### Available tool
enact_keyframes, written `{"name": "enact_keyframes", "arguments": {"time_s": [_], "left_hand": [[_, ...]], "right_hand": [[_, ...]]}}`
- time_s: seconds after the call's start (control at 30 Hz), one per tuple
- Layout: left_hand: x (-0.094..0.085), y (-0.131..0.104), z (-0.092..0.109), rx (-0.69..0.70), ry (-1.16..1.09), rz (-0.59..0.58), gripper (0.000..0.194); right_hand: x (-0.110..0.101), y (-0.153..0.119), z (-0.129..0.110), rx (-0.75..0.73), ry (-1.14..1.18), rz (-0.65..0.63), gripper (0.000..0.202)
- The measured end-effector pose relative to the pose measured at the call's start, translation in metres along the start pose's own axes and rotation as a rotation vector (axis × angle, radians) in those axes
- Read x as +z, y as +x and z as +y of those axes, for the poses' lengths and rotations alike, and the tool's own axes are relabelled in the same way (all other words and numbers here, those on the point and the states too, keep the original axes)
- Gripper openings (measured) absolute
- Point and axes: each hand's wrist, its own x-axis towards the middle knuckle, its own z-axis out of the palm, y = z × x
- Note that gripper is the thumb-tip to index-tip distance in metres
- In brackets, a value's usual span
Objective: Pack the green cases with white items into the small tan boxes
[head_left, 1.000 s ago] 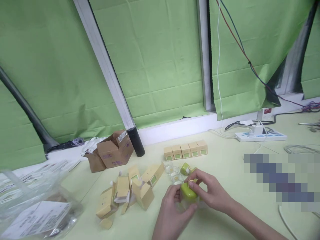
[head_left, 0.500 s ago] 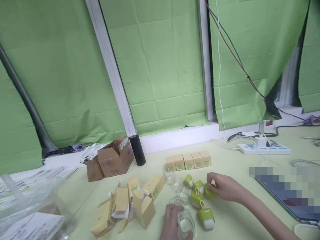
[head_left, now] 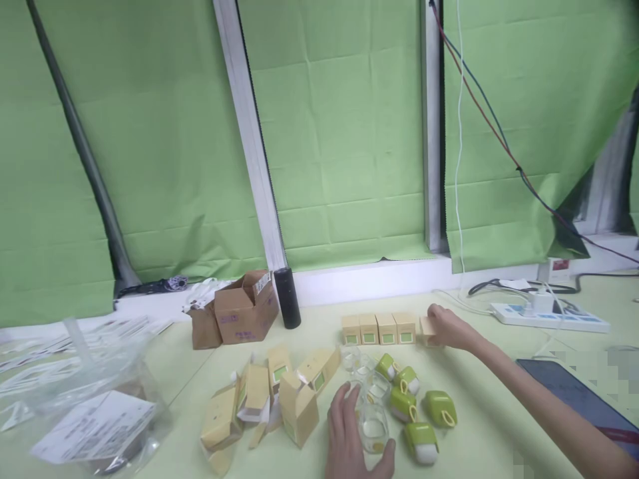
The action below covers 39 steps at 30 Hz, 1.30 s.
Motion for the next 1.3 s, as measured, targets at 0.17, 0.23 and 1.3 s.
{"name": "enact_keyframes", "arguments": {"time_s": [0.17, 0.23, 1.3], "left_hand": [[-0.008, 0.021, 0.043, 0.072, -0.137, -0.138, 0.06], [-0.013, 0.036, 0.057, 0.082, -0.198, -0.211, 0.071], [-0.026, 0.042, 0.035, 0.702, 0.545, -0.033, 0.035]], "right_hand": [[-0.031, -0.05, -0.036, -0.163, 0.115, -0.017, 0.039], [-0.034, -0.069, -0.06, -0.255, 0.282, -0.07, 0.039], [-0.006, -0.108, -0.091, -0.647, -0.017, 0.197, 0.011]]}}
